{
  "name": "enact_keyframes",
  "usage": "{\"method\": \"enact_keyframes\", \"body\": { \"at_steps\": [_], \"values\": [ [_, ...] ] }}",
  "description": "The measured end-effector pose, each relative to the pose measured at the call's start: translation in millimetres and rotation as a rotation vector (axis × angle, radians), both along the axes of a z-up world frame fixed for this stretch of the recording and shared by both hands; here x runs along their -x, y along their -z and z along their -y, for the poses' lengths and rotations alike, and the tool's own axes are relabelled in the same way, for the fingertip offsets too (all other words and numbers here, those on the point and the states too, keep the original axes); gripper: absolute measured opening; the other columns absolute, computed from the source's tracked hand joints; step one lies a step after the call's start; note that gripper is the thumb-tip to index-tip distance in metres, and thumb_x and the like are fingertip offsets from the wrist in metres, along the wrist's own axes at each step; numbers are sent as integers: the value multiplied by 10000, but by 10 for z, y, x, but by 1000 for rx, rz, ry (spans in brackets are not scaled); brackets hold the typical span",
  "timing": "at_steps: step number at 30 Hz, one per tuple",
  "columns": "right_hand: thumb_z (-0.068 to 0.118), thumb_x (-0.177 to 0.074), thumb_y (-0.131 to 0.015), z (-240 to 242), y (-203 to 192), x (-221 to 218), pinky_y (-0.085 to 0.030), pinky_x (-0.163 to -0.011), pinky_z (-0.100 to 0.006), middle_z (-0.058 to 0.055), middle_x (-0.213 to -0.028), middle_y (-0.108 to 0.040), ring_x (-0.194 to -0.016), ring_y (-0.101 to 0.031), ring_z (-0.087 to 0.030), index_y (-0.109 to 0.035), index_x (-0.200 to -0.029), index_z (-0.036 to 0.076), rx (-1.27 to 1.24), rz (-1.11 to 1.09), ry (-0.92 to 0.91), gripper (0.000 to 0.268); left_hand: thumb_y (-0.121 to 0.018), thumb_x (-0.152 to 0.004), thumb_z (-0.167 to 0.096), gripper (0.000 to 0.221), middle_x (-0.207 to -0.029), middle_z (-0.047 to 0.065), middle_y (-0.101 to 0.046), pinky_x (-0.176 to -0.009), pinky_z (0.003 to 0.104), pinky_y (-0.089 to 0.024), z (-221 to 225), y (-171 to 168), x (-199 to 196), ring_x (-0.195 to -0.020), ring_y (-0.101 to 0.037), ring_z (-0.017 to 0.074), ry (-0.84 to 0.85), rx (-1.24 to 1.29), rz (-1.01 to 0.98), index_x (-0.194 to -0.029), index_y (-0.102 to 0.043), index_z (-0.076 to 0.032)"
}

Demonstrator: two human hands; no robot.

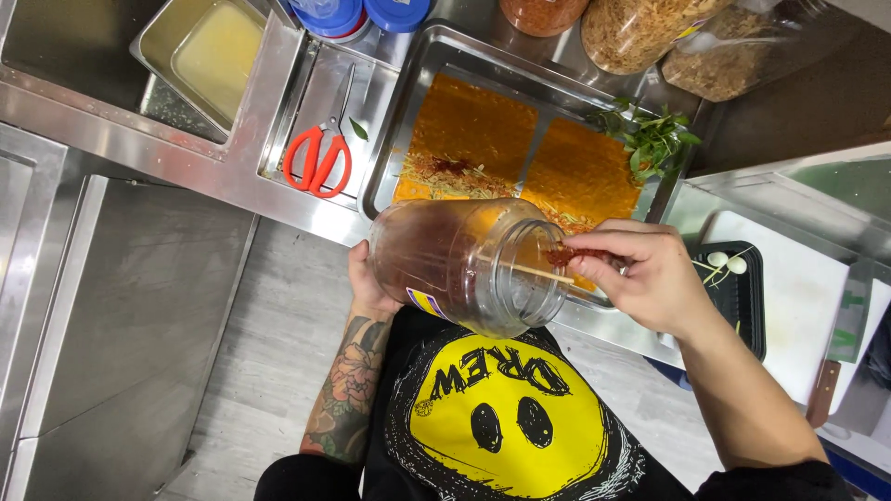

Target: Preparing and rolling seasoned rice paper wraps with shredded mango and other fillings.

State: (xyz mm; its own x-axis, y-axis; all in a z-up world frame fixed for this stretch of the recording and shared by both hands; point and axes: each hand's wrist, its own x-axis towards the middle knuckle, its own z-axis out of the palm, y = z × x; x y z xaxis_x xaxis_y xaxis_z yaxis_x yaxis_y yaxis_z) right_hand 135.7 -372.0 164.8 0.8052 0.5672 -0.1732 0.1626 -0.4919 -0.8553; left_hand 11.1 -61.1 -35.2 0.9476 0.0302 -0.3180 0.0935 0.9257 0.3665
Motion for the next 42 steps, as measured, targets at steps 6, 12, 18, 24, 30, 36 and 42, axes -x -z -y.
{"method": "enact_keyframes", "body": {
  "at_steps": [6,12,18,24,30,36,42],
  "values": [
    [46,-872,-750,31,-18,-34,-557,-681,-253,-70,-920,-760,-793,-706,-101,-779,-1044,21,-14,223,-81,176,-633,-810,-611,880,-1459,180,-545,-1008,536,-535,73,20,54,-1312,-559,376,-39,-23,-62,-1524,-415,-144],
    [-34,-936,-685,513,648,-188,-581,-673,-257,-84,-924,-734,-756,-679,-100,-718,-1135,-13,-399,-295,69,203,-605,-814,-644,901,-1483,185,-529,-1049,533,-526,110,114,149,-1331,-556,370,-127,-70,-159,-1514,-441,-102],
    [-32,-923,-720,529,2276,-405,-557,-733,-228,-77,-970,-746,-832,-680,-101,-722,-1130,-9,-189,-164,229,208,-563,-844,-666,908,-1473,191,-555,-1048,539,-503,-35,375,403,-1305,-577,367,-189,-27,-82,-1523,-448,-73],
    [186,-897,-780,347,2016,-413,-566,-802,-391,-157,-1175,-704,-791,-727,-268,-739,-1254,107,423,120,54,367,-559,-873,-666,908,-1469,181,-561,-1087,529,-499,-133,322,497,-1317,-577,353,-290,-93,-126,-1517,-467,-33],
    [358,-880,-799,204,884,-342,-551,-1016,-463,-145,-1420,-632,-1220,-649,-367,-702,-1331,109,413,345,-8,524,-527,-861,-662,893,-1488,181,-537,-1114,570,-454,-296,159,262,-1348,-539,372,-234,-11,-95,-1509,-458,-52],
    [364,-608,-938,-759,-12,-138,-465,-1074,-534,-280,-1566,-352,-1357,-477,-454,-730,-1175,55,-79,484,-161,679,-477,-838,-645,841,-1526,147,-513,-1178,568,-353,-405,-47,-568,-1413,-469,374,-166,-22,-128,-1505,-467,-133],
    [367,-724,-920,-1379,85,-794,-515,-1142,-491,-188,-1576,-447,-1406,-535,-400,-751,-1060,25,-54,765,-39,509,-461,-873,-688,861,-1482,167,-509,-1069,630,-396,-864,-327,-1330,-1330,-523,382,16,-66,-145,-1505,-404,-106]
  ]
}}
